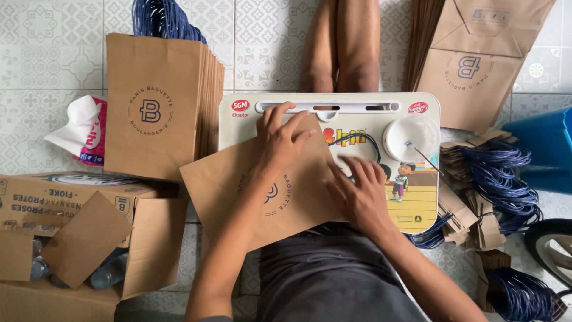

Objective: The person assembles brown paper bags by inserting blue rope handles into the bag slots and securing them with a glue gun. They repeatedly pick up flat bags, apply glue to the handle attachment points, and fold the bag to complete the assembly.

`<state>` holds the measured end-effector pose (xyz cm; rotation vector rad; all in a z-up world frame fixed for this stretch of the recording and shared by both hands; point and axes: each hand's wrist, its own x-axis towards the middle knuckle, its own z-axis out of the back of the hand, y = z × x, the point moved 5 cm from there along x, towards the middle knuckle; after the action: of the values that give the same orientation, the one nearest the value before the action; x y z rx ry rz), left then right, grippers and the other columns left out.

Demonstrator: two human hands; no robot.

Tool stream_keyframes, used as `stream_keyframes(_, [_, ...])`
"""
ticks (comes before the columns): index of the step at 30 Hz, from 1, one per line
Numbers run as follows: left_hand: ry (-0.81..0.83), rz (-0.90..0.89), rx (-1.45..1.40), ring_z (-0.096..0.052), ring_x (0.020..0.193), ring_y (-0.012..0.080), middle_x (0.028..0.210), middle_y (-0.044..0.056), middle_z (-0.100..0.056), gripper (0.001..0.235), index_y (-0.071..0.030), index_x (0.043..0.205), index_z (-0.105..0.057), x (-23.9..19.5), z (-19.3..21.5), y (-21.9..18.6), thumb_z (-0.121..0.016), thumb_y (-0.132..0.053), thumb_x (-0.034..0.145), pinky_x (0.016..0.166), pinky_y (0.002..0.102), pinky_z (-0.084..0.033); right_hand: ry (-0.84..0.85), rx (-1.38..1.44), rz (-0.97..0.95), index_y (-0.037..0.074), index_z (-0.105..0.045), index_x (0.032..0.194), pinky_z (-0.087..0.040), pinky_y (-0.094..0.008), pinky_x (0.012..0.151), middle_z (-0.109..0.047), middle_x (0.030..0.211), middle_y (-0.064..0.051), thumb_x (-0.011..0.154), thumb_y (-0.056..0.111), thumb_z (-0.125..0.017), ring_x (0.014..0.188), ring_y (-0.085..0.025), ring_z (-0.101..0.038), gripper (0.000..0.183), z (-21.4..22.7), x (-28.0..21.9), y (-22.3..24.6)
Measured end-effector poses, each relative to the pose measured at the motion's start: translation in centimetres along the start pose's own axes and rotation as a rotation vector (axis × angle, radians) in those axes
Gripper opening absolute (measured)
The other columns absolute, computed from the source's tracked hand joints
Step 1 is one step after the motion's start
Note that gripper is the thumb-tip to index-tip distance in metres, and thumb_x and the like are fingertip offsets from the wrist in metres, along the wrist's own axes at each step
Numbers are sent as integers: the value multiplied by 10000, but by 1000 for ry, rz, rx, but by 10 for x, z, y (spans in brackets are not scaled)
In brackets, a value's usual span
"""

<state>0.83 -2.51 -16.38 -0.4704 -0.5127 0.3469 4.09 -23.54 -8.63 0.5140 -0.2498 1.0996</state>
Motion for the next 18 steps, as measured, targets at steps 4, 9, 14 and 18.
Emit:
stream_keyframes(4, [114,90,72,-488,1186,227,1241,-78,-507,472,-355,1242,-668,6,3,-5,-797,-511,816,918,479,-440,107,-62,-4,161,-739,1247,-383,-542,1108,-605,1387,-199,969,511,-638,1346,-381,-538,459,-33,29,-1])
stream_keyframes(9, [113,79,78,-458,1236,243,1264,-71,-497,463,-370,1253,-651,2,2,-5,-774,-527,835,937,509,-404,119,-24,6,84,-687,1343,-350,-539,1154,-622,1385,-188,1079,441,-495,1358,-342,-555,483,-40,25,5])
stream_keyframes(14, [111,73,63,-462,1250,261,1267,-38,-503,441,-344,1266,-648,3,6,-9,-764,-481,863,954,529,-420,122,-30,-7,155,-747,1277,-350,-552,1150,-665,1319,-135,1067,420,-556,1307,-309,-600,389,-42,28,-6])
stream_keyframes(18, [99,70,75,-462,1264,248,1275,-53,-506,432,-354,1263,-652,5,7,-9,-764,-464,860,958,519,-430,148,-35,-18,254,-681,1387,-321,-607,1144,-635,1323,-114,1035,486,-588,1305,-314,-587,432,-51,29,-11])
